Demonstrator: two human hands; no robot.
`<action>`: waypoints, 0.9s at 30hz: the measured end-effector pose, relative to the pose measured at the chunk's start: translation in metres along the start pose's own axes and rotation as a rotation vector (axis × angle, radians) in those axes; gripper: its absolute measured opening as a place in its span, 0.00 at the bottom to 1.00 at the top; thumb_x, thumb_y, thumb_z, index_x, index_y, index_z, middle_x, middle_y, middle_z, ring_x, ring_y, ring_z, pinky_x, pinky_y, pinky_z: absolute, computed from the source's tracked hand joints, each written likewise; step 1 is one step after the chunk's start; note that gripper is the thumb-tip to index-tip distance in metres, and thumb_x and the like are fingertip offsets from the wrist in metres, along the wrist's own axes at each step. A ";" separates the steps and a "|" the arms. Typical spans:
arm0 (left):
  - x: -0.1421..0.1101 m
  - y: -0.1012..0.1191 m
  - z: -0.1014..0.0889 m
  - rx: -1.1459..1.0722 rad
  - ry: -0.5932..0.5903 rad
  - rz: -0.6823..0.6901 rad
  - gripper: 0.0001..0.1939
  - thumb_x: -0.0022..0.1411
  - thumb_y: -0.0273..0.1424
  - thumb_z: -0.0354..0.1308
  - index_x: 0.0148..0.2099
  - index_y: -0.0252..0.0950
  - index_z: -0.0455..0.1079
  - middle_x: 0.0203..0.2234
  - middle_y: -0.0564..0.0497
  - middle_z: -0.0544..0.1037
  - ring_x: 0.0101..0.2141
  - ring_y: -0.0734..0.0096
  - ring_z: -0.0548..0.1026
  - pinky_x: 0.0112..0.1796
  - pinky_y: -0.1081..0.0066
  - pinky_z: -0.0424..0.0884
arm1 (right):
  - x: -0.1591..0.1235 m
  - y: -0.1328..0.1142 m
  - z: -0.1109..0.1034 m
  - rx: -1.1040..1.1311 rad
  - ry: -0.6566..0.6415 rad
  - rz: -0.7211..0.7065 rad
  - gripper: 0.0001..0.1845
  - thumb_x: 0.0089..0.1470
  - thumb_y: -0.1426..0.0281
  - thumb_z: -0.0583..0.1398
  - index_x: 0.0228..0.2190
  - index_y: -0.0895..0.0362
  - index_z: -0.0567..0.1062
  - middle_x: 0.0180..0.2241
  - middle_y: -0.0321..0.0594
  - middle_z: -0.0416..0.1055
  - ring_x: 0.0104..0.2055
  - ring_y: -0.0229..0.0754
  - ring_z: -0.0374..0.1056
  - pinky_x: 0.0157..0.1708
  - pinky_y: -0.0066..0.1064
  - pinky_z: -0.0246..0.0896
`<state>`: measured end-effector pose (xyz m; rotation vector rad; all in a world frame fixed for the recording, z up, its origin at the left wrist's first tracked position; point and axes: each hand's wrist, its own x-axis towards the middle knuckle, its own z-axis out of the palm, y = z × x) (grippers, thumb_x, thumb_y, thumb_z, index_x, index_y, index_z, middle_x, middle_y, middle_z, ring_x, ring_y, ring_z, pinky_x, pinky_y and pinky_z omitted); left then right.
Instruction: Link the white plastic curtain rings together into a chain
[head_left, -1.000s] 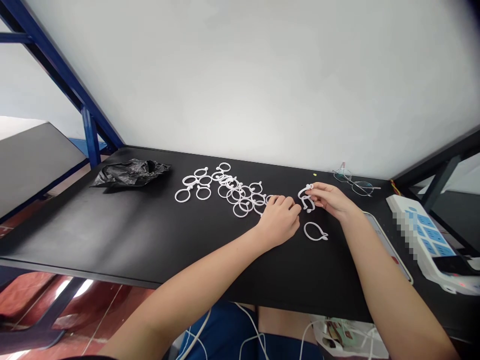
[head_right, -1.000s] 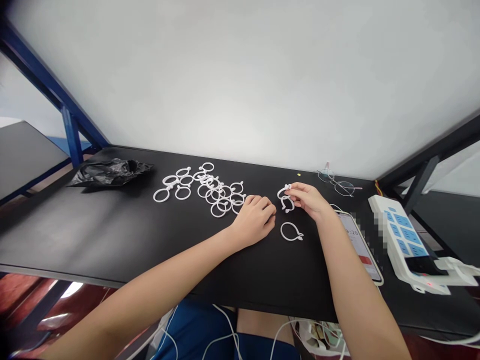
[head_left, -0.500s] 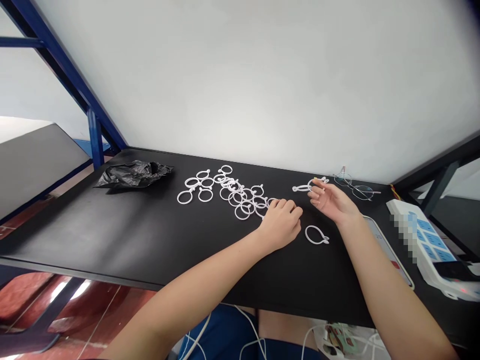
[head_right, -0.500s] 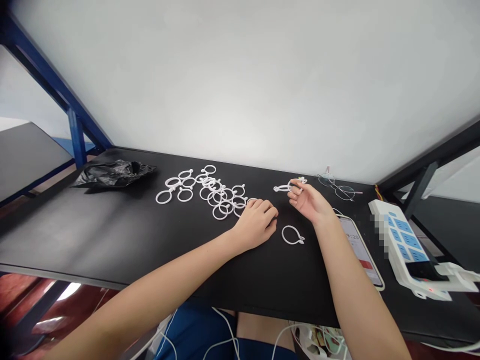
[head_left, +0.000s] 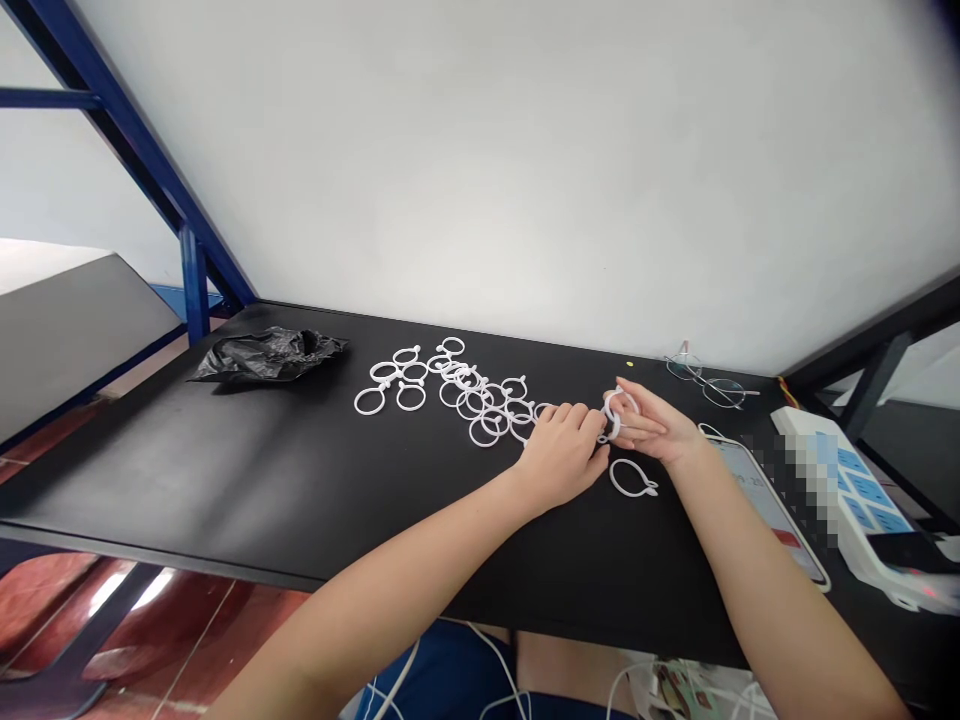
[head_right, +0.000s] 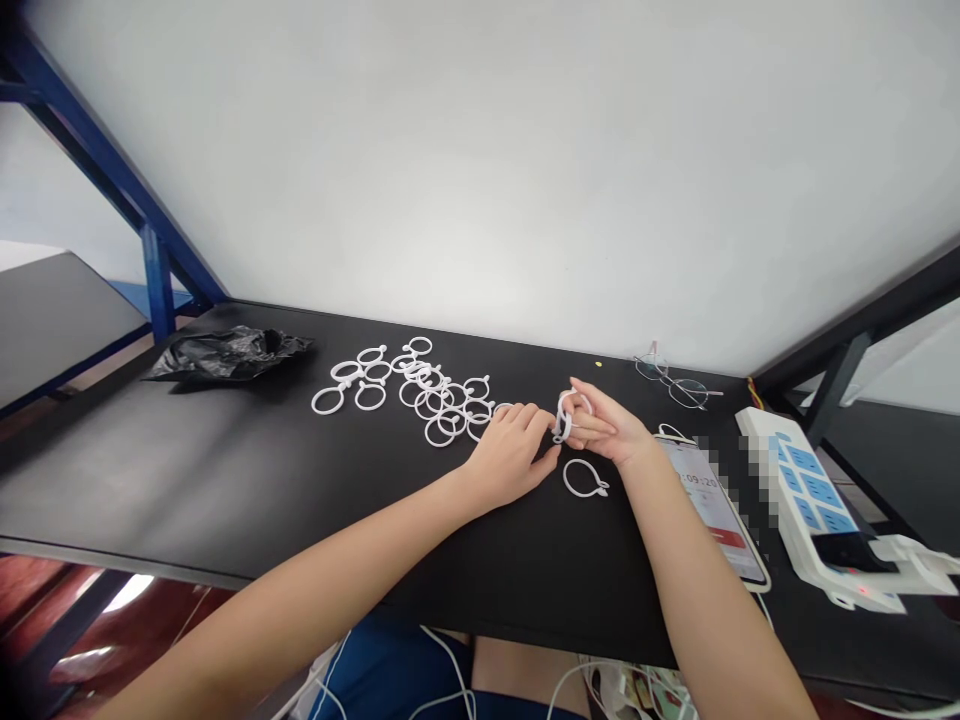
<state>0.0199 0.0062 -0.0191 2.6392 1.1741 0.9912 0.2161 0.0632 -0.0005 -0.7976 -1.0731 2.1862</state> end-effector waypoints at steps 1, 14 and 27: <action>0.000 0.000 0.000 -0.012 0.010 0.002 0.11 0.67 0.37 0.49 0.44 0.34 0.64 0.36 0.48 0.72 0.39 0.63 0.70 0.42 0.63 0.64 | 0.001 0.002 0.002 -0.014 -0.026 0.042 0.27 0.66 0.59 0.47 0.23 0.58 0.73 0.05 0.21 0.40 0.08 0.28 0.30 0.19 0.24 0.60; 0.003 0.003 -0.001 -0.125 0.047 0.007 0.11 0.69 0.34 0.45 0.36 0.36 0.65 0.30 0.51 0.73 0.32 0.71 0.73 0.33 0.71 0.68 | 0.003 0.010 0.001 -0.005 -0.181 0.187 0.31 0.64 0.57 0.46 0.23 0.63 0.76 0.04 0.24 0.41 0.06 0.31 0.37 0.15 0.28 0.65; -0.001 0.000 0.000 -0.378 -0.046 -0.059 0.06 0.69 0.33 0.48 0.44 0.38 0.63 0.38 0.52 0.75 0.32 0.75 0.75 0.31 0.76 0.70 | -0.005 0.016 0.005 -0.052 -0.286 0.044 0.30 0.62 0.59 0.49 0.22 0.64 0.79 0.01 0.26 0.39 0.04 0.34 0.46 0.10 0.26 0.59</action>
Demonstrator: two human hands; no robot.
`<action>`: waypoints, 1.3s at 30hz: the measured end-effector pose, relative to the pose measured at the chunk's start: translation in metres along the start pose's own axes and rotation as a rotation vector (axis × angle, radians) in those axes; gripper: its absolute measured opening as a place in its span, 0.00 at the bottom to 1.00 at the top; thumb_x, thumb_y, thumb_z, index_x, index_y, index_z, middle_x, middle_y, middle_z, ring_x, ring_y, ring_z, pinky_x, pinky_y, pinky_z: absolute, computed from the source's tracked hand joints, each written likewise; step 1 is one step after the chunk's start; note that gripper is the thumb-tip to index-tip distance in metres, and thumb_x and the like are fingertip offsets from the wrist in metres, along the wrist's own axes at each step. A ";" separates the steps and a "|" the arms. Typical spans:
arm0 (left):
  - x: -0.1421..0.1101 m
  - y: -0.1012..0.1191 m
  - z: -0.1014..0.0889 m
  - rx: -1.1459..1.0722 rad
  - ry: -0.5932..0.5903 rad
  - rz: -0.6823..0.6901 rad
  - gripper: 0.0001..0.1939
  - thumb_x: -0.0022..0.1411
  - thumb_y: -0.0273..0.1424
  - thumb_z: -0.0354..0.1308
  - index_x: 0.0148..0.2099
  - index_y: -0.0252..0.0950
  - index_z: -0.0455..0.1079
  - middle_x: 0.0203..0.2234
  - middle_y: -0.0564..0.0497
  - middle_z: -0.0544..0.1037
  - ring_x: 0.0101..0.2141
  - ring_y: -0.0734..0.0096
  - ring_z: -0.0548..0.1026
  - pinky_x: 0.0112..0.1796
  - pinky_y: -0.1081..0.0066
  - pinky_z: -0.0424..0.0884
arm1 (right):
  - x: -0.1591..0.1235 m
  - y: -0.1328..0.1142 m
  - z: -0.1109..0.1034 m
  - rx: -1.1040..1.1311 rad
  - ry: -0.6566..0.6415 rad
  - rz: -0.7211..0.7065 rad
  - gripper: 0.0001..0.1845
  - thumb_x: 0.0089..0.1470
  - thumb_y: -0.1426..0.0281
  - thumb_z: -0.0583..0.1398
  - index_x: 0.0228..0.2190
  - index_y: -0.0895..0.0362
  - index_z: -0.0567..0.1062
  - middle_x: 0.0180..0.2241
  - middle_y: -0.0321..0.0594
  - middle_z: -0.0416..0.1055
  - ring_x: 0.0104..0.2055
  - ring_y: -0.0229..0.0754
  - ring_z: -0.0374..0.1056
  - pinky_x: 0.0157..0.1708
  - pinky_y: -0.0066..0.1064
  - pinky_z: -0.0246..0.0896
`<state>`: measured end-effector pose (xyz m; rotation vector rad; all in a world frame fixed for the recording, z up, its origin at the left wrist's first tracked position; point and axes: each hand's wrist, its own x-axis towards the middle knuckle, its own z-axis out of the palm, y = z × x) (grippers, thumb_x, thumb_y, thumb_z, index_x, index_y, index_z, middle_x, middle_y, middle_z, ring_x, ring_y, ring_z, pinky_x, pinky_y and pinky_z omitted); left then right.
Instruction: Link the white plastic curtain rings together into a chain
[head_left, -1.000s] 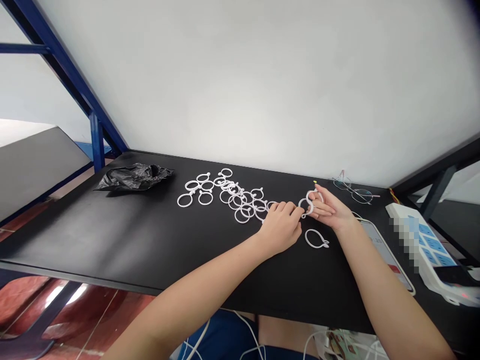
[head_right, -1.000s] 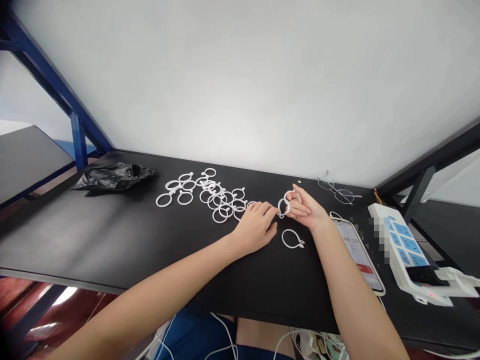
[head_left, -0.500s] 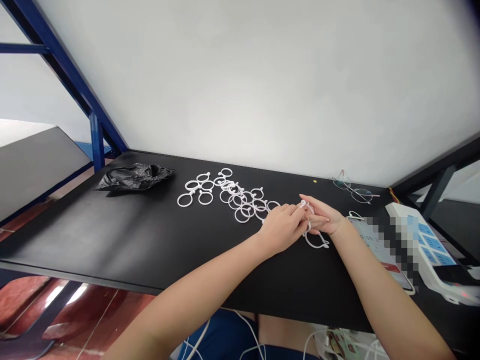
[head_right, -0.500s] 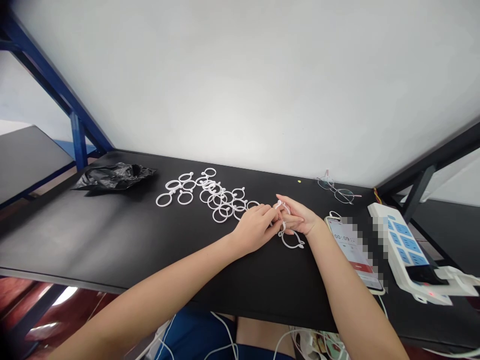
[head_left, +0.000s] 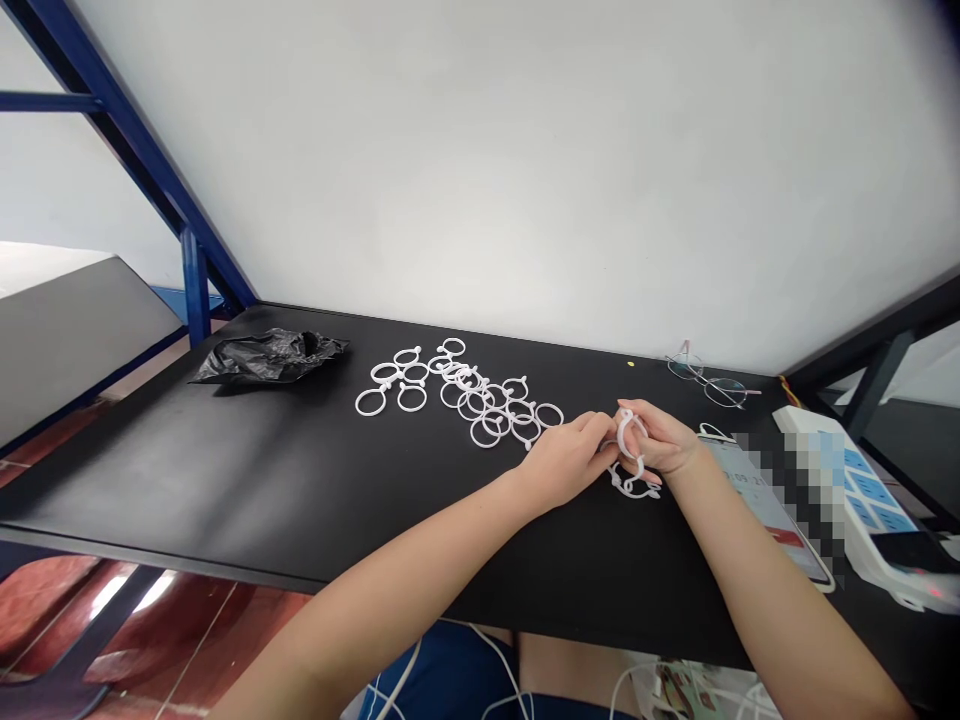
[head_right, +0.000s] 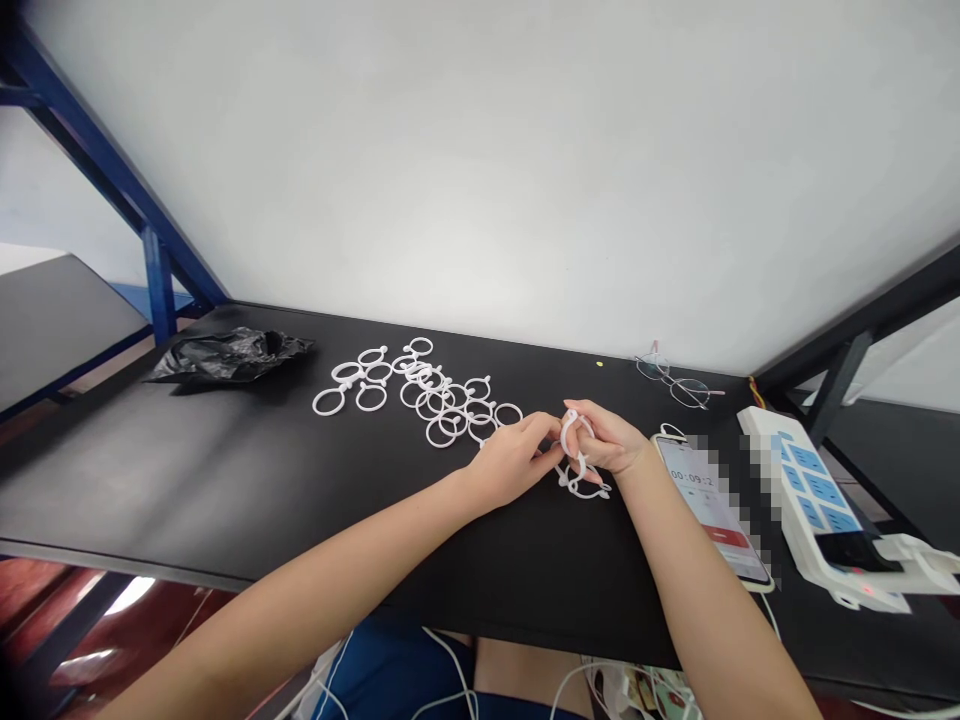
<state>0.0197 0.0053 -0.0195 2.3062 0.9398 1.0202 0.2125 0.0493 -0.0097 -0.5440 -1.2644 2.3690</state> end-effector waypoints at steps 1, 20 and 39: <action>0.000 -0.002 0.001 0.019 0.000 0.014 0.07 0.69 0.33 0.46 0.41 0.37 0.64 0.36 0.52 0.76 0.31 0.76 0.75 0.30 0.76 0.69 | 0.000 0.000 0.000 0.005 0.011 -0.011 0.30 0.62 0.58 0.49 0.22 0.64 0.79 0.01 0.26 0.38 0.04 0.34 0.43 0.09 0.26 0.59; 0.000 0.001 0.005 -0.464 0.125 -0.336 0.19 0.66 0.28 0.45 0.56 0.36 0.68 0.21 0.56 0.74 0.19 0.78 0.74 0.27 0.78 0.72 | -0.020 -0.004 -0.010 0.059 0.275 -0.519 0.29 0.60 0.51 0.51 0.14 0.53 0.70 0.00 0.20 0.31 0.05 0.26 0.26 0.09 0.19 0.45; -0.002 0.008 0.008 0.287 -0.136 -0.146 0.19 0.63 0.29 0.47 0.56 0.39 0.64 0.24 0.53 0.77 0.27 0.66 0.76 0.30 0.70 0.72 | 0.030 -0.004 0.011 0.279 0.561 -0.254 0.12 0.59 0.60 0.57 0.38 0.56 0.71 0.15 0.22 0.56 0.12 0.28 0.50 0.33 0.27 0.68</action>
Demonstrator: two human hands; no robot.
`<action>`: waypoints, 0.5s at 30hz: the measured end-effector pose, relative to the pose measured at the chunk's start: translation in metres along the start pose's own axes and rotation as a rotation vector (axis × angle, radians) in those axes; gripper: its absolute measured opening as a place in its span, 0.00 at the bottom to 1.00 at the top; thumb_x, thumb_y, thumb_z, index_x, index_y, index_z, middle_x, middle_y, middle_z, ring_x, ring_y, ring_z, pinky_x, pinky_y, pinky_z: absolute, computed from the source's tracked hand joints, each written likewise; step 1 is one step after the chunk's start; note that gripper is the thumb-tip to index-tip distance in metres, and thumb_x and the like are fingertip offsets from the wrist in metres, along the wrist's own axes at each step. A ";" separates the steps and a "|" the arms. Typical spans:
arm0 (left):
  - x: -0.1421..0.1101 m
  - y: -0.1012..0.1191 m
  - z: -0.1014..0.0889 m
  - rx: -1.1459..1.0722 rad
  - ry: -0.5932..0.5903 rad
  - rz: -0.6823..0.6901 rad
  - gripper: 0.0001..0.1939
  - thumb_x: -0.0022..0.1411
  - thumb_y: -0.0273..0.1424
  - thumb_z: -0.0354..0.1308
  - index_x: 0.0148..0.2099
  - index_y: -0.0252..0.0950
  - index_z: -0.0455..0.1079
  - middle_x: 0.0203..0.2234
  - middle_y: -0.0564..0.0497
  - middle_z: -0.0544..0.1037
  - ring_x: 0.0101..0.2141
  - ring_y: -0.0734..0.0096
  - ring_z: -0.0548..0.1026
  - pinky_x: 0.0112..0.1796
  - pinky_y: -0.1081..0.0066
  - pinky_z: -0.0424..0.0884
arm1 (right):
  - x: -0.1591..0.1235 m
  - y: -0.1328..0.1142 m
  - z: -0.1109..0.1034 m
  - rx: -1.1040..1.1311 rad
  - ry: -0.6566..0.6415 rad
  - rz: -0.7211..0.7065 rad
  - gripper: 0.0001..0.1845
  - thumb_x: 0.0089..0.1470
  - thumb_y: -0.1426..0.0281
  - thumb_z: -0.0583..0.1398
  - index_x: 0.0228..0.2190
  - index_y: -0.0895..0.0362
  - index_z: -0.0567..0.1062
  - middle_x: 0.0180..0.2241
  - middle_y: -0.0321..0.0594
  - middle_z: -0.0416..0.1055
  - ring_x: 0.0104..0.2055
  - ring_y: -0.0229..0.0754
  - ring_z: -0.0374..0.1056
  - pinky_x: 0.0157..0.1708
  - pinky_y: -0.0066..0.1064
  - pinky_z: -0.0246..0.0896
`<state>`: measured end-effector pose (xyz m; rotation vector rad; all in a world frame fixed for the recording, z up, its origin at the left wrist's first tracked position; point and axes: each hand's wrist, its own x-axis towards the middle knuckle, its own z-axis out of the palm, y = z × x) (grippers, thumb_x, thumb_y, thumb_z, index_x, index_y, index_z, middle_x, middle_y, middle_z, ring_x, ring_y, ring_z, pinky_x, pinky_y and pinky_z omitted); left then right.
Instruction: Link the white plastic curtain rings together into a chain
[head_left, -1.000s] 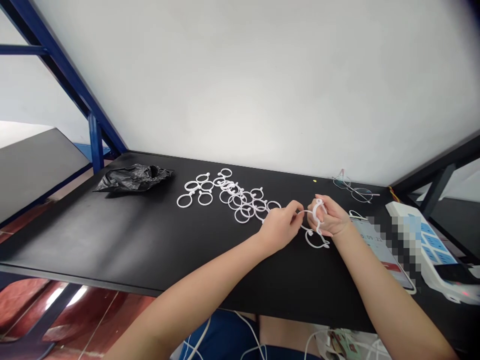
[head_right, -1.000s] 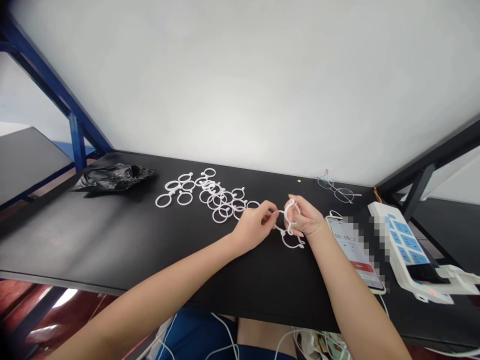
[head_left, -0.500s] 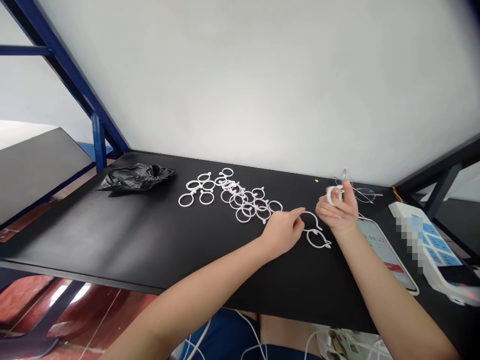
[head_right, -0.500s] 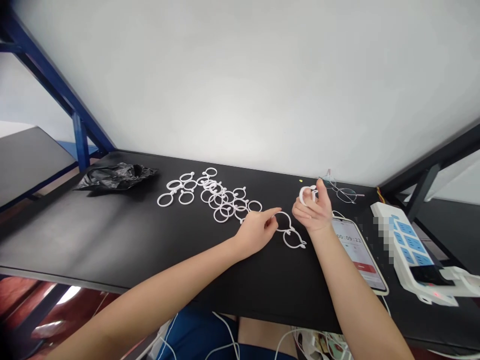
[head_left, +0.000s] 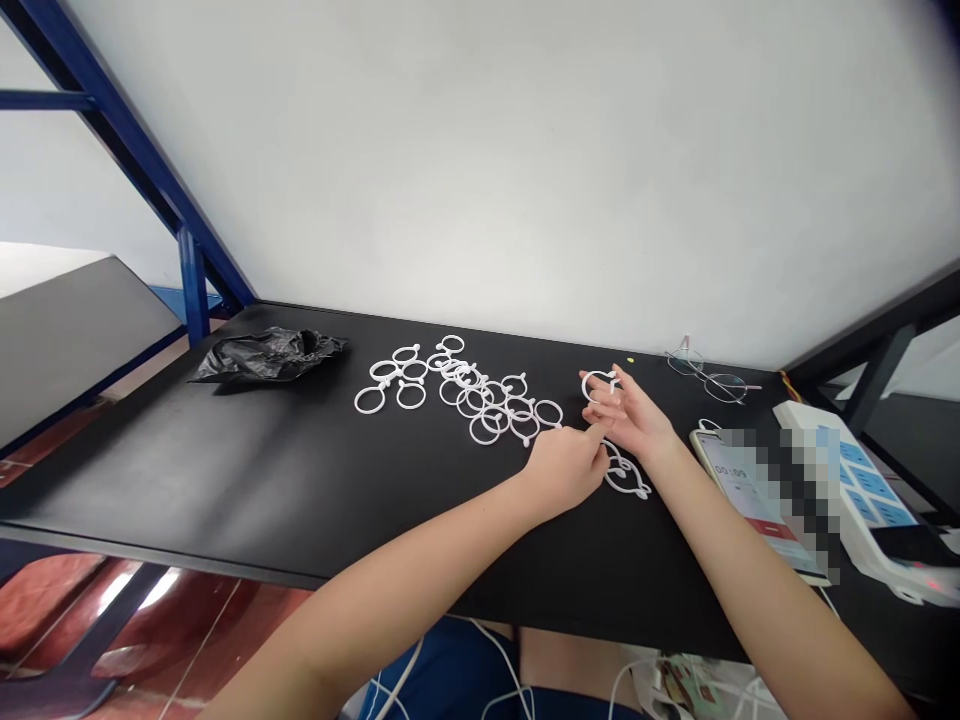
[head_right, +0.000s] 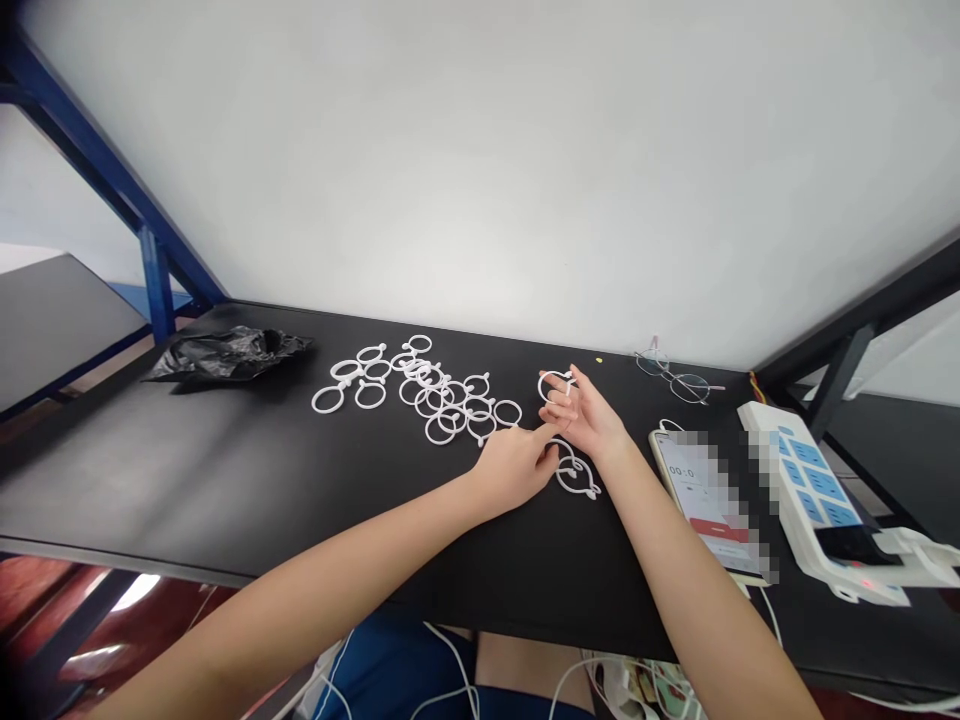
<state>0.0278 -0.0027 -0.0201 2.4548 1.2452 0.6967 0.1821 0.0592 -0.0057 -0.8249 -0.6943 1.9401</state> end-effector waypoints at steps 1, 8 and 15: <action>0.000 0.000 0.000 -0.013 0.008 -0.007 0.19 0.63 0.29 0.47 0.56 0.39 0.64 0.23 0.54 0.77 0.26 0.67 0.76 0.30 0.70 0.71 | 0.000 0.000 0.000 0.010 0.005 -0.011 0.11 0.60 0.62 0.57 0.40 0.55 0.71 0.15 0.22 0.56 0.13 0.28 0.51 0.34 0.27 0.69; 0.000 0.001 -0.002 -0.104 0.034 -0.022 0.11 0.63 0.30 0.47 0.43 0.39 0.70 0.21 0.56 0.75 0.25 0.69 0.75 0.29 0.72 0.68 | 0.004 -0.005 -0.008 0.097 -0.038 -0.113 0.09 0.58 0.67 0.60 0.26 0.54 0.68 0.14 0.21 0.57 0.14 0.26 0.51 0.35 0.24 0.68; 0.000 0.001 -0.007 -0.223 0.087 -0.037 0.10 0.62 0.29 0.50 0.41 0.40 0.72 0.23 0.57 0.76 0.25 0.72 0.74 0.29 0.74 0.66 | 0.007 -0.010 -0.020 0.070 -0.061 -0.181 0.11 0.64 0.68 0.54 0.31 0.53 0.73 0.09 0.20 0.52 0.08 0.26 0.37 0.18 0.21 0.59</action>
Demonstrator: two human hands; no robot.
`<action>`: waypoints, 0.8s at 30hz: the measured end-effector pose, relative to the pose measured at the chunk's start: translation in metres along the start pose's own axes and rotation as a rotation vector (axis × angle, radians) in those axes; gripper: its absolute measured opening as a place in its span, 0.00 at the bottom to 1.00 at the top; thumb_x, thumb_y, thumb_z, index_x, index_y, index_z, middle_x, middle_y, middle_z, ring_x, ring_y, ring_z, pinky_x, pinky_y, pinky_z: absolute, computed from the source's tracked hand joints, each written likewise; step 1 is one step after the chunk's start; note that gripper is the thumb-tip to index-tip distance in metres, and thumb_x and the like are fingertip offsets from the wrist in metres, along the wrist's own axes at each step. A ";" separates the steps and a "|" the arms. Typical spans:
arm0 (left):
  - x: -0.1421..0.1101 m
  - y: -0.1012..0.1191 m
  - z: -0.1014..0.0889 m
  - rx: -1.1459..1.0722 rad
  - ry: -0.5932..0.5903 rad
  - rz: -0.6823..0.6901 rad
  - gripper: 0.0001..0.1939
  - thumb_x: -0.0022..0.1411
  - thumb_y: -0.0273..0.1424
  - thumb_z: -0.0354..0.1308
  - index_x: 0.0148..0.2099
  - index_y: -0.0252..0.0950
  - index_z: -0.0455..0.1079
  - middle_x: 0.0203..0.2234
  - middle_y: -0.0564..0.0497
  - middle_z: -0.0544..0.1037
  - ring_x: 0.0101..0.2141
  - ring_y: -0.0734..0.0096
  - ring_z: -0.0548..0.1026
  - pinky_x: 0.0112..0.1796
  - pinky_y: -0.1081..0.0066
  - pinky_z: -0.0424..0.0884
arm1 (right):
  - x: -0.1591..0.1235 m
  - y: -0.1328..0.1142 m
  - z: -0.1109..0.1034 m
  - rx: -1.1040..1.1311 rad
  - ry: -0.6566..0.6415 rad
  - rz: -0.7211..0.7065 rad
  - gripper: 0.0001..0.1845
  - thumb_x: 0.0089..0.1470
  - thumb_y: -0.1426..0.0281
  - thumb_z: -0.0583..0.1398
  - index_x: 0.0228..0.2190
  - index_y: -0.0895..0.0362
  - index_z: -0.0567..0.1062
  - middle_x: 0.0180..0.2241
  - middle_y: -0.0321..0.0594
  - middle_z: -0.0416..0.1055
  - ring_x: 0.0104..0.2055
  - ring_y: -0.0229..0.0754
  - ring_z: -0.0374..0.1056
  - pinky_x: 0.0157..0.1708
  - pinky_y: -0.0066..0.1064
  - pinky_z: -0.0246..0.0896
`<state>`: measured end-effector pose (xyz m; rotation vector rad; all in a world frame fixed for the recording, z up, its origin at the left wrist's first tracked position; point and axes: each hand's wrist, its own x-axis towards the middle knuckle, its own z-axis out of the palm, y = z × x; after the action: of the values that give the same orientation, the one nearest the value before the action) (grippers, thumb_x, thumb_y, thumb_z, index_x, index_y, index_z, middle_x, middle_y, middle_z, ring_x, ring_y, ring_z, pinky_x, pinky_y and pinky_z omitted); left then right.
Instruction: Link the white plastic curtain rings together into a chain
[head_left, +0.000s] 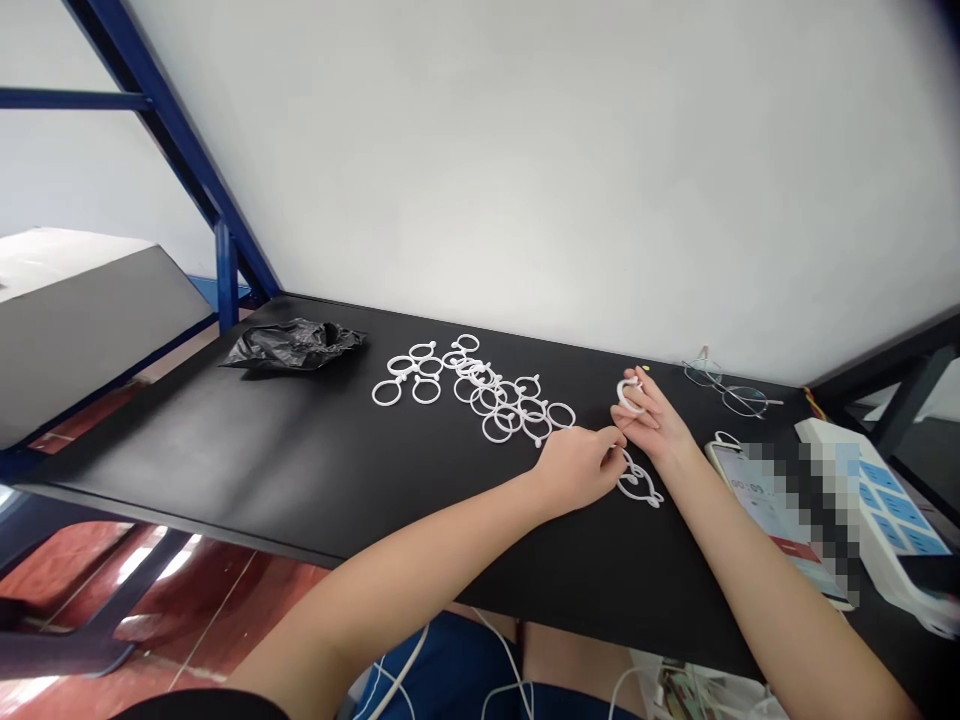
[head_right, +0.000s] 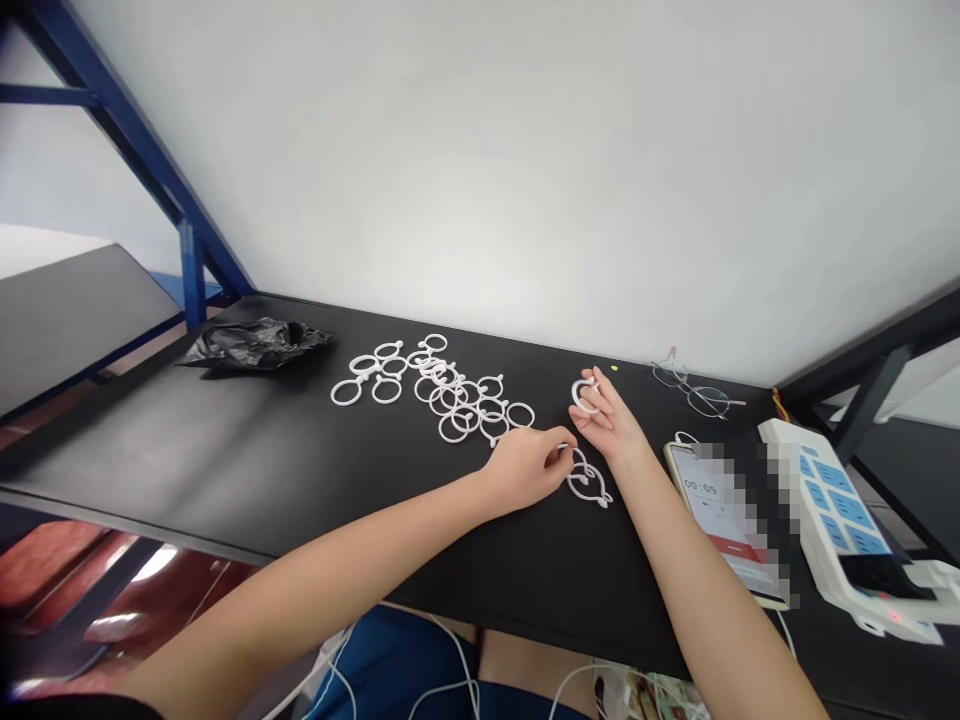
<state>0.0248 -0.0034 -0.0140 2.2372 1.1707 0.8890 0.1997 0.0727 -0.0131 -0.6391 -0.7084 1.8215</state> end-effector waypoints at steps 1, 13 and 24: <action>0.000 0.000 -0.001 -0.023 0.007 0.003 0.10 0.62 0.29 0.50 0.41 0.40 0.72 0.23 0.57 0.76 0.25 0.72 0.74 0.29 0.74 0.66 | 0.000 0.000 -0.001 -0.008 0.009 0.010 0.12 0.63 0.67 0.55 0.28 0.54 0.72 0.08 0.21 0.50 0.08 0.26 0.39 0.15 0.20 0.57; 0.003 -0.008 0.002 -0.265 0.132 0.047 0.08 0.61 0.29 0.51 0.40 0.37 0.72 0.22 0.57 0.73 0.24 0.78 0.71 0.29 0.77 0.66 | 0.002 0.004 0.010 -0.005 0.134 0.023 0.10 0.49 0.67 0.68 0.30 0.58 0.73 0.17 0.27 0.69 0.10 0.23 0.53 0.09 0.15 0.55; 0.015 -0.023 0.005 -0.398 0.276 0.159 0.08 0.62 0.26 0.50 0.43 0.35 0.67 0.31 0.51 0.74 0.31 0.75 0.73 0.32 0.75 0.71 | 0.009 0.011 0.010 -0.116 0.116 -0.006 0.15 0.40 0.70 0.72 0.32 0.57 0.76 0.23 0.27 0.73 0.21 0.26 0.65 0.23 0.17 0.67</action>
<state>0.0224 0.0209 -0.0268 1.9416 0.8382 1.3957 0.1832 0.0760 -0.0149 -0.8114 -0.7410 1.7318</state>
